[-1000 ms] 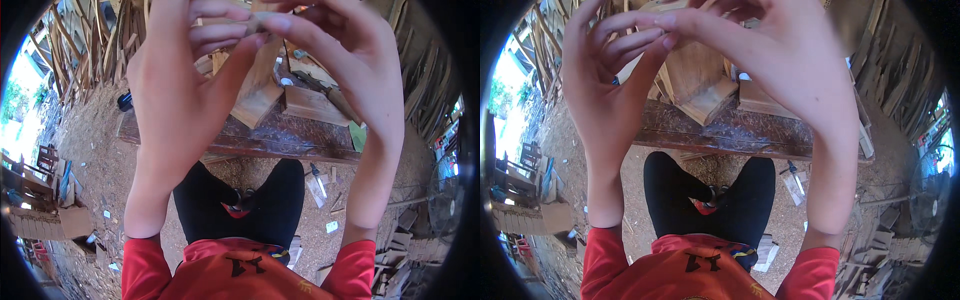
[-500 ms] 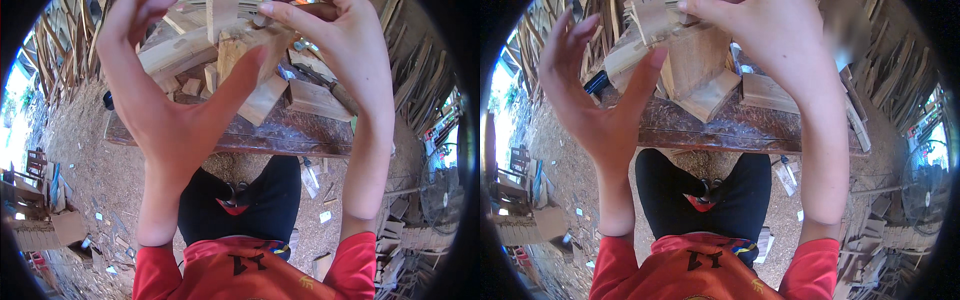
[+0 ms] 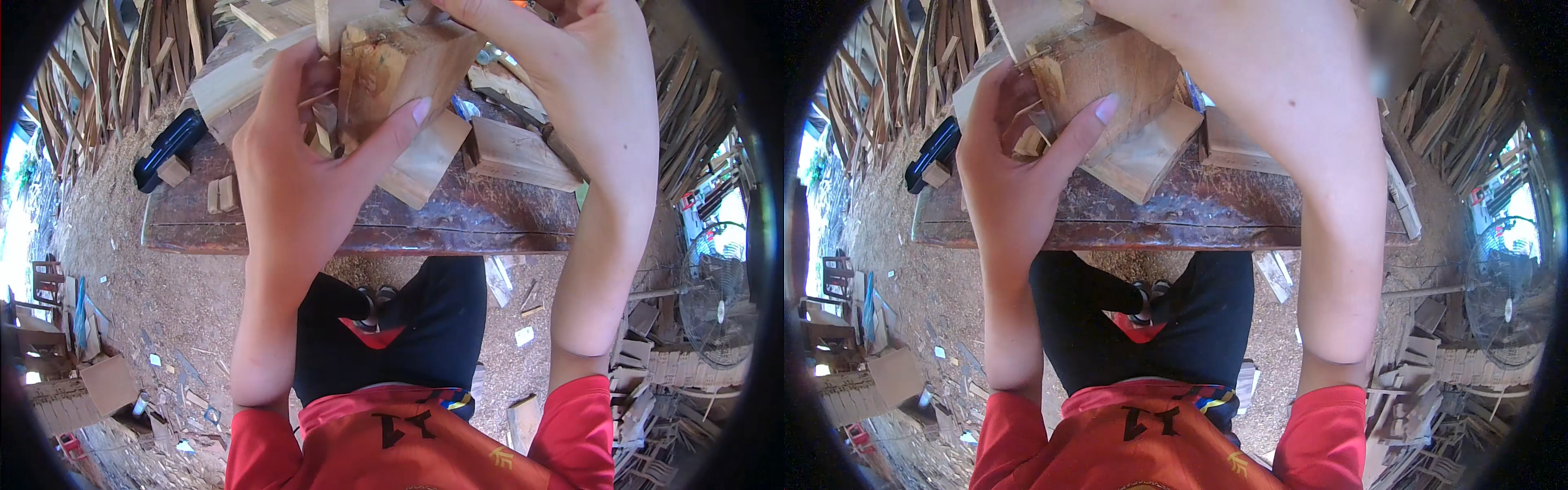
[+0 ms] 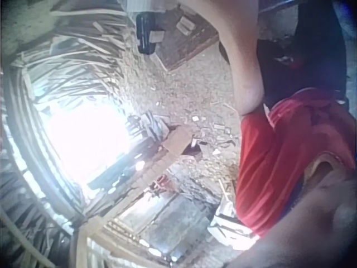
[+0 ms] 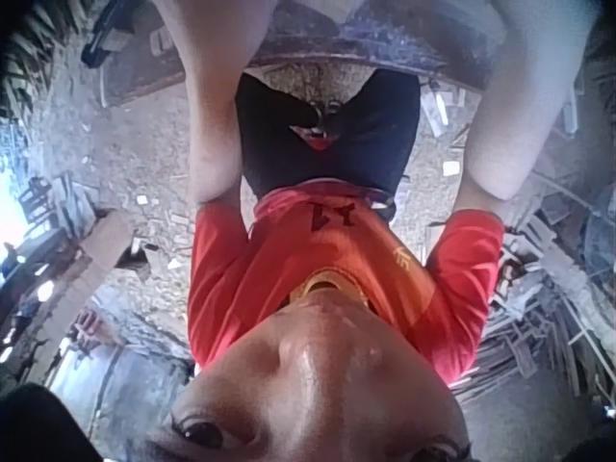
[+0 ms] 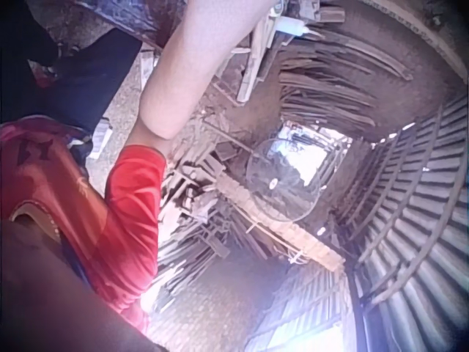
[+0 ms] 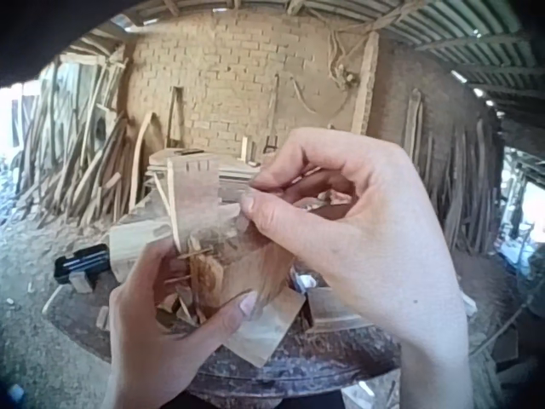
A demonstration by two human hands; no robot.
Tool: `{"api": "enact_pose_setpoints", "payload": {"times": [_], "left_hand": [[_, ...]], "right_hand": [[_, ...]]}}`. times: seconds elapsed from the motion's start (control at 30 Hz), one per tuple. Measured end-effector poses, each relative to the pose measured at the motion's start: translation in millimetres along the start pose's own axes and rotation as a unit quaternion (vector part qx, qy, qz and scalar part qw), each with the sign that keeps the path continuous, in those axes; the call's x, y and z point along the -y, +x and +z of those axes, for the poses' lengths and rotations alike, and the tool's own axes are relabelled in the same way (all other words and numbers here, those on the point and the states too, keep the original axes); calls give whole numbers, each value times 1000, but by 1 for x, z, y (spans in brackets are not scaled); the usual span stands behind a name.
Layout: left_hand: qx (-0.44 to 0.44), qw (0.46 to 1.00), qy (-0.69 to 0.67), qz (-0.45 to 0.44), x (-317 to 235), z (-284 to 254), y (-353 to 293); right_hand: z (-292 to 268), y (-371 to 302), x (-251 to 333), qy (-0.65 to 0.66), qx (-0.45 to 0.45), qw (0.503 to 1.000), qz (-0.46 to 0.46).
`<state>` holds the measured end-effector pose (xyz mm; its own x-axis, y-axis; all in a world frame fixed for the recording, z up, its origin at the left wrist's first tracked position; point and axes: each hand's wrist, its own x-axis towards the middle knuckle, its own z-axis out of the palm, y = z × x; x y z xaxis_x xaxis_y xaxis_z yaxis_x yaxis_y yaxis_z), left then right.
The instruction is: Assemble small wooden components by hand and using a hammer.
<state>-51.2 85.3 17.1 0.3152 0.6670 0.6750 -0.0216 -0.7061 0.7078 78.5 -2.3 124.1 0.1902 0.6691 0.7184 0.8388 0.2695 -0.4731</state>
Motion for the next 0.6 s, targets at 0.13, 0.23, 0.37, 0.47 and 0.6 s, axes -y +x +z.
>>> {"api": "enact_pose_setpoints", "payload": {"times": [0.13, 0.23, 0.37, 0.47, 0.6], "left_hand": [[-17, 1000, -19, 14, 2, 2, -1], [-25, 999, -10, 35, 7, 3, -2], [-26, 998, -25, 44, 13, 5, -3], [-32, 998, -27, 47, 15, 5, -5], [-34, 999, -17, 31, 10, 5, -5]], "right_hand": [[9, -2, 6, 61, -18, 997, 33], [10, -4, 4, 6, -36, 999, 9], [20, 1, 4, -4, -22, 1000, 5], [16, -2, 3, -4, -9, 1000, 0], [12, 0, -3, -8, 6, 1000, -8]]}}
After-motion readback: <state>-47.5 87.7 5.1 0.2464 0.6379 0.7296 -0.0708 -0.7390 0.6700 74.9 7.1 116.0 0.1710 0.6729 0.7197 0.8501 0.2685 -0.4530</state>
